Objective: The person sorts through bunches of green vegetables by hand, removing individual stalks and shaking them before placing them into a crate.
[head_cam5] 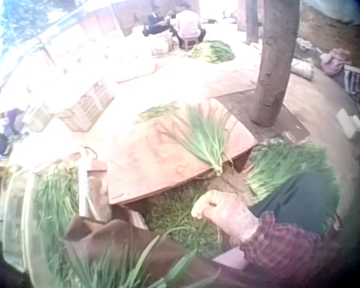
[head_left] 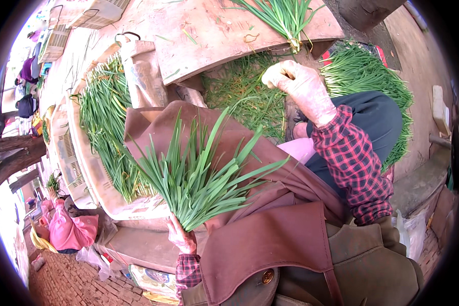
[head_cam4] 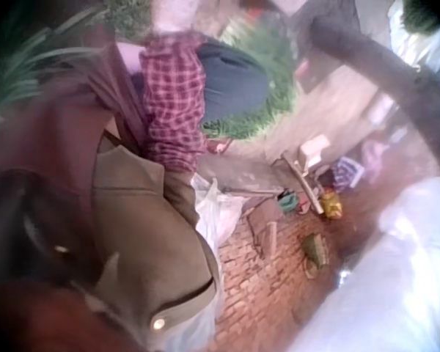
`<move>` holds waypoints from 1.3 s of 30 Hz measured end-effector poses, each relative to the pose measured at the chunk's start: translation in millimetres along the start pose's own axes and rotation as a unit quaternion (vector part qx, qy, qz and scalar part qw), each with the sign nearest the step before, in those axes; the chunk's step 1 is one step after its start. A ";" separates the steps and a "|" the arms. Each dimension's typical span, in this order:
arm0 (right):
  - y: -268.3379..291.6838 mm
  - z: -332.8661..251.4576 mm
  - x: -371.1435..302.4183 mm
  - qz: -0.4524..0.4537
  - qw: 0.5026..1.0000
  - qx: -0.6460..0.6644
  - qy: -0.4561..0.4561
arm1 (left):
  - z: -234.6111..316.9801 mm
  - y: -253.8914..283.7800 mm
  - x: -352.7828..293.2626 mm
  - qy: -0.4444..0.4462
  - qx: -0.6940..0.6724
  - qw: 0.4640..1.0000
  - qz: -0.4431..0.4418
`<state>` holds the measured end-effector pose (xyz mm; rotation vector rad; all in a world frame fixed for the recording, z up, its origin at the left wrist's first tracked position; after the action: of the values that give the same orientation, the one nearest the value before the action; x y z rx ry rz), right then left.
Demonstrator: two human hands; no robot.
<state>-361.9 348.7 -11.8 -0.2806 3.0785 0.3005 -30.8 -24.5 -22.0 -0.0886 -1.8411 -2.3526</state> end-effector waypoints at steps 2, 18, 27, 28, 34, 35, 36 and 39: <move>-1.3 -25.6 6.1 -0.006 0.991 -0.123 0.048 | -3.1 -0.8 -2.1 0.009 -0.007 1.000 -0.005; -57.9 -14.9 23.8 -0.069 0.997 0.027 -0.020 | -10.3 -2.3 -3.6 0.012 -0.010 0.999 -0.043; -78.7 -62.1 23.7 -0.223 0.975 -0.005 0.003 | -12.9 -1.8 -6.4 0.008 -0.022 0.999 -0.038; -84.1 -69.1 21.2 -0.235 0.969 -0.062 0.047 | -14.0 -0.9 -7.4 0.008 -0.021 0.999 -0.040; -139.0 -70.5 -2.2 -0.228 0.875 -0.288 0.314 | -10.7 0.5 -2.6 0.003 -0.010 0.999 -0.034; -141.3 -74.6 -5.1 -0.198 0.875 -0.285 0.337 | -11.8 -0.5 -5.9 0.008 -0.002 1.000 -0.029; -134.6 -70.5 0.4 -0.216 0.937 -0.139 0.236 | -12.6 -0.9 -7.6 0.012 0.006 1.000 -0.025; -108.2 -52.0 14.3 -0.171 0.961 0.217 -0.013 | -8.8 -2.0 -5.3 0.017 0.005 1.000 -0.022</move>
<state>-357.1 231.6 18.0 -0.7577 2.8885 -0.3743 -25.5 -32.2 -26.8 -0.0079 -1.8572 -2.3587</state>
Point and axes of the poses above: each hand's wrist, its own x-axis towards the middle knuckle, its own y-axis out of the back of the hand, z = x × y, the point moved 6 cm from there along x, towards the middle knuckle, and after that the axes turned 5 degrees about -x, right-handed, at the moved point
